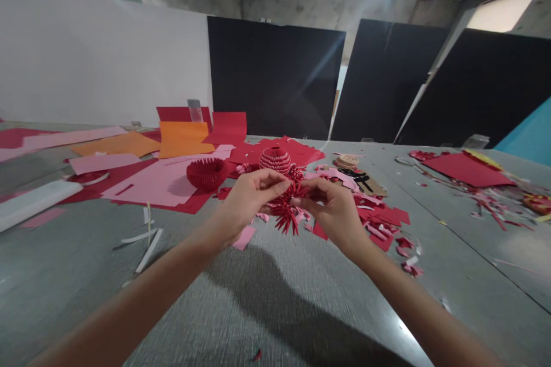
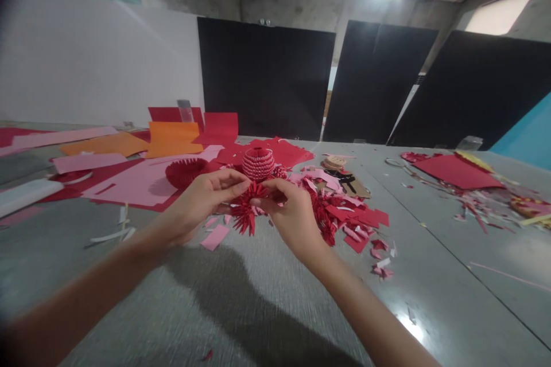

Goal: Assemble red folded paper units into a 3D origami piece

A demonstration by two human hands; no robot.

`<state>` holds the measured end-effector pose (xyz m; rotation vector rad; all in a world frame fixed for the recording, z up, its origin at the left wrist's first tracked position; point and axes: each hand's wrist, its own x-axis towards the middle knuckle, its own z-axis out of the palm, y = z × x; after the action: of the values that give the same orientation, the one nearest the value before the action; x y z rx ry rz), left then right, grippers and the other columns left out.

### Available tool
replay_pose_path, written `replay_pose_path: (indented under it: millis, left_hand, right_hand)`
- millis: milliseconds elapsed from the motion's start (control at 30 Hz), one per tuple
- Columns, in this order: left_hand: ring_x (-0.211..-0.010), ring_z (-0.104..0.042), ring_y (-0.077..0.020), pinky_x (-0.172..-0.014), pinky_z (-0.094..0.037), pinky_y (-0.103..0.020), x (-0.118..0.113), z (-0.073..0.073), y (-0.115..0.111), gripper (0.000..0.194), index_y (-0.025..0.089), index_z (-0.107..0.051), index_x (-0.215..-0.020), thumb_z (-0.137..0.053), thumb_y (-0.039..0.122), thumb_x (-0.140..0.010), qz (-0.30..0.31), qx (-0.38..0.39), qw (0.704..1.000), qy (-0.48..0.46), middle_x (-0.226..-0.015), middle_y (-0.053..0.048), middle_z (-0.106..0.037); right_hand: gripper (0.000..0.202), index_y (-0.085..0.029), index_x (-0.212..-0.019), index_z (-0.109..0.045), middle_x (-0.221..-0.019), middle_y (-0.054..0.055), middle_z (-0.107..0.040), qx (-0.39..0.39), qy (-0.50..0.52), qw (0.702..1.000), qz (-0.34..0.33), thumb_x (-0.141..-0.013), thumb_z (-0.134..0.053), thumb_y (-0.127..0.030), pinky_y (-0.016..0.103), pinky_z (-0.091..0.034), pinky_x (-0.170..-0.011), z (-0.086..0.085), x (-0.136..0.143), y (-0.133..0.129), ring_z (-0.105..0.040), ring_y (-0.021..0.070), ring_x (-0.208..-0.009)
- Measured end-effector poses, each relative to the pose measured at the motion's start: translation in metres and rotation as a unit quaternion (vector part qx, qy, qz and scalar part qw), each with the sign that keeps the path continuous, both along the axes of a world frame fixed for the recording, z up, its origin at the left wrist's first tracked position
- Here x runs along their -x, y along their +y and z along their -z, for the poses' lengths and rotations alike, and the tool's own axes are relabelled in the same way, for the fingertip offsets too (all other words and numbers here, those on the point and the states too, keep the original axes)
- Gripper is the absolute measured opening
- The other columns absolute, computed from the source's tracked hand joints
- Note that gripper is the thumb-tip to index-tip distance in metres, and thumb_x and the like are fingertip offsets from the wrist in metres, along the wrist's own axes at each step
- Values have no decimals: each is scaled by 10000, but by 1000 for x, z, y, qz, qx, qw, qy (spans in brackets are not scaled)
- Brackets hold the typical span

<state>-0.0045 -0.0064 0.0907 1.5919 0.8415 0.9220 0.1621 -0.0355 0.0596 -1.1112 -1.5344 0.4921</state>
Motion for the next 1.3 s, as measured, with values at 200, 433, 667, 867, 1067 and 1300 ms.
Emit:
replay_pose_path:
  millis: [200, 433, 667, 867, 1067, 1300]
  left_hand:
    - [-824, -617, -188, -669, -490, -298, 0, 0, 1, 242, 186, -650, -907, -627, 394, -785, 3, -2, 1000, 10, -893, -45, -646]
    - [-846, -612, -182, -667, -467, -278, 1, 2, 3, 262, 184, -638, -938, -634, 394, -781, -22, 5, 1000, 4, -927, -53, -663]
    - [-984, -584, -211, -768, -446, -317, 7, -3, 6, 348, 201, -632, -1061, -674, 368, -759, 77, 86, 993, -12, -1100, -84, -630]
    - [-1050, -567, -239, -832, -434, -355, 9, -3, 7, 623, 227, -551, -1233, -765, 175, -650, 103, 99, 990, 1, -1229, -104, -579]
    - [-1026, -572, -201, -853, -423, -318, 8, 2, 10, 385, 192, -644, -1088, -728, 210, -713, 125, 111, 985, -37, -1127, -82, -630]
    - [-986, -571, -159, -838, -437, -281, -2, 13, 5, 201, 209, -656, -990, -663, 220, -790, 79, 194, 968, -134, -1064, -48, -643]
  right_hand:
    - [247, -196, -968, -653, -742, 4, -647, -1, -30, 1000, -3, -723, -679, -181, 289, -467, -638, -2, 2, 0, -577, 137, -673]
    - [313, -213, -1076, -639, -962, 49, -679, -47, -87, 995, -11, -770, -611, -155, 334, -497, -758, -4, 1, -4, -610, 157, -815]
    - [252, -186, -980, -616, -892, 48, -667, -11, -1, 1000, -26, -736, -666, -225, 324, -524, -726, -1, -3, 2, -628, 153, -772]
    - [249, -177, -948, -602, -866, 49, -664, -20, 12, 1000, -6, -721, -683, -239, 314, -526, -714, 1, -5, 6, -630, 153, -774]
    - [348, -202, -1092, -601, -983, 59, -667, -21, 2, 1000, -5, -748, -656, -213, 334, -522, -776, 0, -4, 4, -628, 160, -837]
    - [265, -204, -989, -619, -948, 49, -676, -23, 17, 1000, -2, -735, -686, -244, 332, -519, -778, 1, -3, 3, -633, 165, -830]
